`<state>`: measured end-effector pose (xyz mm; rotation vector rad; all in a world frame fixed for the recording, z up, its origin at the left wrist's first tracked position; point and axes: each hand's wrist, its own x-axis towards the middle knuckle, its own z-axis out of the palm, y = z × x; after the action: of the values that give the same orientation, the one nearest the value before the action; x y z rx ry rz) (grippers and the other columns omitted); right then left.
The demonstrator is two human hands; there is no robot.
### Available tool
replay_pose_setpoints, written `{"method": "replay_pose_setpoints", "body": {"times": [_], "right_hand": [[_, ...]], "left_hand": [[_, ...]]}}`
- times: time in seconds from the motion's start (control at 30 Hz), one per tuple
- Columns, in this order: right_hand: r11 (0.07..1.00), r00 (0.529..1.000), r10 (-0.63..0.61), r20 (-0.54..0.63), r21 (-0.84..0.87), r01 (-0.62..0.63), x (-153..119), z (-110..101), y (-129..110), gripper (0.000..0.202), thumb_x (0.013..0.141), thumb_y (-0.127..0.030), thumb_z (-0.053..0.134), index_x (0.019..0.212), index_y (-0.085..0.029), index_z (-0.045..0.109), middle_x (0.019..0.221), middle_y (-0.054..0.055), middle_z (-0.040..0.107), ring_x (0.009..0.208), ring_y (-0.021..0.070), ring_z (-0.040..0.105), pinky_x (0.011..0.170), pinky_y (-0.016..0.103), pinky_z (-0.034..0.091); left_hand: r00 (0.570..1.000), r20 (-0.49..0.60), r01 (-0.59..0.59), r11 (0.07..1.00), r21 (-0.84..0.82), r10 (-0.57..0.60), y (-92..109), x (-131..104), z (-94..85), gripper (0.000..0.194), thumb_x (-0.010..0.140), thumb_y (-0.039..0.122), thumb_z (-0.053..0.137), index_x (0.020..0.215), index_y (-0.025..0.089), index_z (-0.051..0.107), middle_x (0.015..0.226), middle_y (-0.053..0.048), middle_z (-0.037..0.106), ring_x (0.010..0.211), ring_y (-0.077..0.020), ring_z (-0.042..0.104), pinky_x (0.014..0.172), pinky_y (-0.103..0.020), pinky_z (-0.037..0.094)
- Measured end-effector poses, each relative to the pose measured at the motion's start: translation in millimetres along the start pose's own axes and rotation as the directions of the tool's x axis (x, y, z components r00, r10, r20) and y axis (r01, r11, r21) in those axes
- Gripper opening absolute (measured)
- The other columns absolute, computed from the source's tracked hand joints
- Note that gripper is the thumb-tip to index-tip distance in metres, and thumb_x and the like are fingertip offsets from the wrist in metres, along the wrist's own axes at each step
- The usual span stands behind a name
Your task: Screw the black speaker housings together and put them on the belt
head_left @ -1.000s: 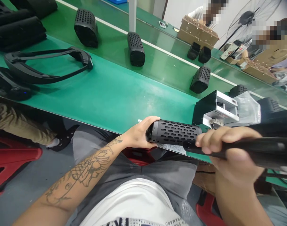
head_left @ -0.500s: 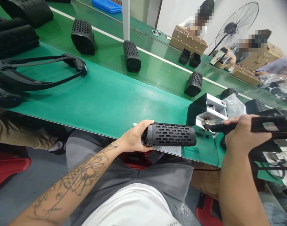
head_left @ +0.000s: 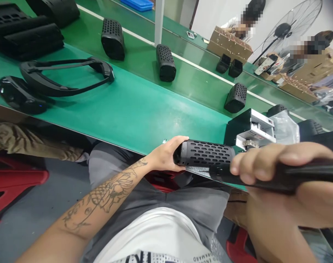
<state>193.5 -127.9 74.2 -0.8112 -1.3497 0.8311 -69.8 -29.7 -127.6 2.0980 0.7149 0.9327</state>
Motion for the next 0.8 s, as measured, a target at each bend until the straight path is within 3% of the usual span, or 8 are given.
{"method": "replay_pose_setpoints", "body": {"times": [0.1,0.2,0.43,0.8], "right_hand": [[0.994,0.997,-0.017,0.071,0.107,0.010,8.6,39.9,19.8,0.028,0.098,-0.045,0.093,0.109,-0.022,0.080,0.077,0.002,0.075,0.059,0.0231,0.071,0.062,0.047,0.065],[0.993,0.993,-0.031,0.110,0.117,0.018,15.8,56.2,36.2,0.026,0.097,-0.039,0.095,0.109,-0.021,0.081,0.078,0.001,0.077,0.061,0.0209,0.073,0.065,0.043,0.066],[0.991,0.977,-0.012,0.213,0.130,-0.016,18.2,59.7,48.3,0.018,0.100,-0.034,0.092,0.105,-0.021,0.080,0.076,-0.001,0.076,0.062,0.0168,0.074,0.065,0.037,0.068],[0.985,0.965,0.061,0.256,0.138,-0.099,12.2,58.9,53.3,0.018,0.098,-0.033,0.093,0.103,-0.024,0.078,0.076,-0.003,0.073,0.061,0.0154,0.070,0.065,0.037,0.065]], "left_hand": [[1.000,-0.004,-0.021,0.999,-0.025,0.021,0.2,0.4,0.3,0.113,0.079,0.036,0.103,0.174,0.026,0.042,0.173,-0.018,0.059,0.159,-0.0385,0.065,0.135,-0.052,0.057],[0.999,-0.003,-0.032,0.999,-0.043,0.032,0.6,0.9,0.3,0.115,0.079,0.036,0.103,0.175,0.026,0.041,0.173,-0.019,0.060,0.159,-0.0390,0.065,0.134,-0.053,0.057],[1.000,-0.005,-0.024,0.998,-0.061,0.024,0.3,1.6,3.1,0.117,0.077,0.035,0.105,0.177,0.029,0.043,0.174,-0.018,0.060,0.157,-0.0398,0.067,0.131,-0.054,0.060],[1.000,-0.022,-0.006,0.998,-0.066,0.004,1.2,1.9,4.7,0.119,0.076,0.040,0.106,0.177,0.031,0.044,0.172,-0.017,0.062,0.155,-0.0406,0.068,0.129,-0.054,0.061]]}}
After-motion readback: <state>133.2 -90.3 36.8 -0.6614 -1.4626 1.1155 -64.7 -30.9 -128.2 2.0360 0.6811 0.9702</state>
